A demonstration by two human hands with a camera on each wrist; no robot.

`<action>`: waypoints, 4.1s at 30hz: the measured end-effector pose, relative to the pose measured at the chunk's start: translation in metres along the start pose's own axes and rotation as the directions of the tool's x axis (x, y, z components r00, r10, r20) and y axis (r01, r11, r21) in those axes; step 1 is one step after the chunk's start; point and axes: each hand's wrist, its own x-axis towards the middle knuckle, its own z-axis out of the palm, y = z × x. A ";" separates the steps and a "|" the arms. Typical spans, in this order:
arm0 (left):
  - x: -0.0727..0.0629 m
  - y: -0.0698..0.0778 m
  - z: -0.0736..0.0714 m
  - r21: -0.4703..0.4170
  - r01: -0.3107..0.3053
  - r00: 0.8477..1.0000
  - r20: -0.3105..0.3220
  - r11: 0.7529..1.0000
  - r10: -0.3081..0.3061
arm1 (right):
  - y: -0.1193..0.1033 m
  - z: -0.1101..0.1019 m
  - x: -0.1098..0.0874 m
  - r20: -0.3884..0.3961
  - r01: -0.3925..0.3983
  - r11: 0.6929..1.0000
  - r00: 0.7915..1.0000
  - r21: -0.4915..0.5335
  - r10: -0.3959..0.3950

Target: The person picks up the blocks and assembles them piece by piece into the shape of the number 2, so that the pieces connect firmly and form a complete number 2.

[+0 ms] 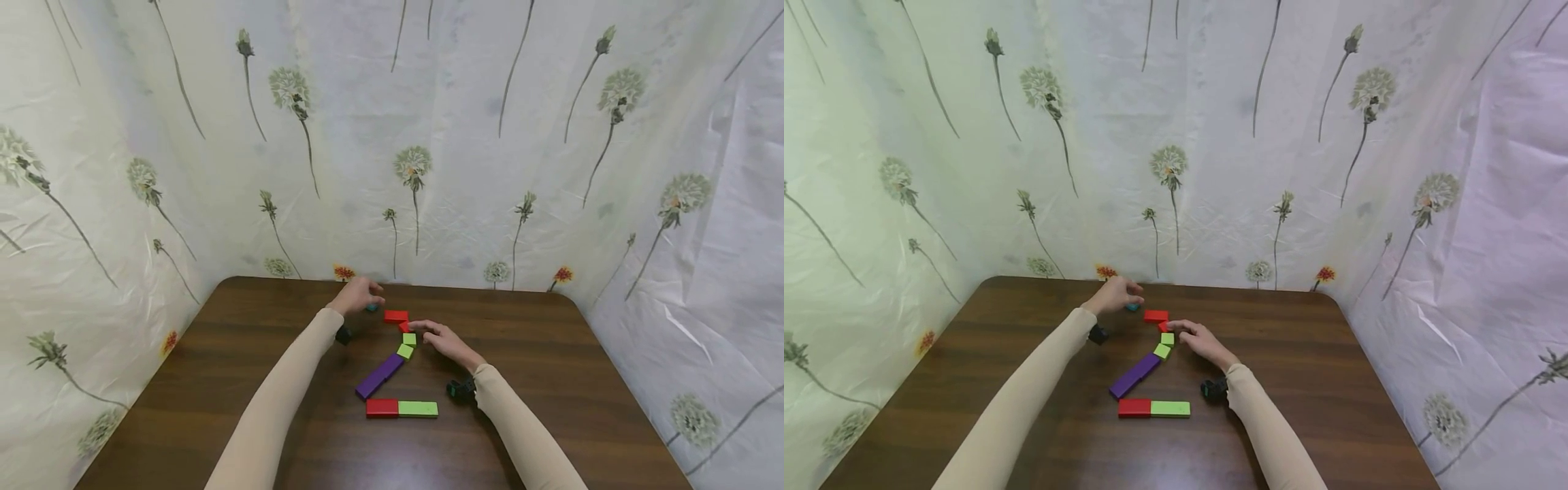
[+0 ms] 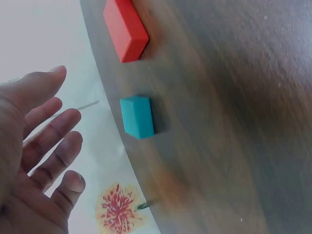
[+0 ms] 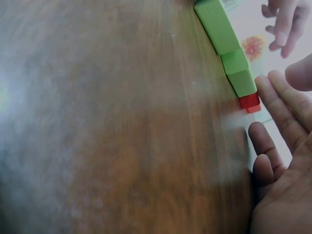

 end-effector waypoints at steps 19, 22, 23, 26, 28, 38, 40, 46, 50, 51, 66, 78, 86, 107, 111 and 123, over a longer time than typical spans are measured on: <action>-0.002 -0.010 -0.009 0.004 0.015 0.999 -0.044 1.000 -0.015 | 0.011 0.002 0.003 -0.038 -0.014 1.000 0.999 0.015 0.014; 0.000 -0.013 -0.009 0.021 0.011 0.999 -0.050 1.000 -0.010 | 0.007 0.002 0.002 -0.035 -0.003 1.000 0.999 0.012 0.004; 0.000 -0.015 -0.009 0.028 0.013 0.999 -0.051 1.000 -0.011 | 0.003 0.001 0.000 -0.026 0.003 1.000 1.000 0.015 -0.003; 0.002 -0.019 -0.008 0.049 0.014 0.999 -0.051 0.999 -0.012 | -0.012 -0.001 -0.005 0.003 0.016 1.000 1.000 0.025 -0.016; 0.002 -0.021 -0.006 0.067 0.014 0.999 -0.052 0.998 -0.011 | -0.022 -0.003 -0.009 0.021 0.012 0.999 1.000 0.038 -0.013; 0.003 -0.024 0.002 0.104 0.008 0.998 -0.057 0.995 -0.002 | -0.023 -0.004 -0.010 0.021 0.006 0.999 1.000 0.036 -0.007; 0.002 -0.024 0.004 0.115 0.015 0.998 -0.055 0.993 -0.009 | -0.023 -0.004 -0.010 0.018 0.005 0.999 1.000 0.037 -0.006; 0.000 -0.024 0.009 0.186 0.045 0.999 -0.023 0.982 -0.042 | -0.020 -0.003 -0.008 0.022 -0.002 1.000 1.000 0.026 0.002; -0.001 -0.025 0.012 0.232 0.051 0.999 0.004 0.971 -0.053 | -0.003 -0.001 -0.002 0.019 0.012 0.999 1.000 0.032 -0.012; -0.001 -0.025 0.013 0.238 0.048 0.999 0.008 0.970 -0.052 | 0.001 0.000 0.000 0.016 0.011 0.999 1.000 0.035 -0.012; 0.000 -0.031 0.020 0.268 0.045 0.998 0.021 0.962 -0.053 | 0.010 0.002 0.002 -0.010 0.003 0.999 1.000 0.040 -0.002; -0.002 -0.033 0.023 0.311 0.017 1.000 0.003 0.950 -0.019 | -0.019 -0.003 -0.009 0.018 -0.028 0.999 0.999 0.021 0.028; -0.007 -0.036 0.022 0.298 0.002 1.000 0.006 0.954 -0.004 | -0.028 -0.005 -0.012 0.033 -0.010 1.000 0.999 0.017 0.010; -0.016 -0.035 0.029 0.200 -0.026 1.000 0.003 0.979 0.026 | -0.026 -0.006 -0.012 0.034 -0.028 1.000 0.999 -0.011 0.028; -0.016 -0.033 0.031 0.191 -0.007 1.000 0.005 0.982 0.006 | -0.025 -0.006 -0.011 0.035 -0.035 0.999 0.999 -0.011 0.036; -0.019 -0.028 0.030 0.192 -0.003 1.000 0.017 0.981 0.000 | -0.026 -0.006 -0.010 0.040 -0.029 1.000 0.999 0.012 0.029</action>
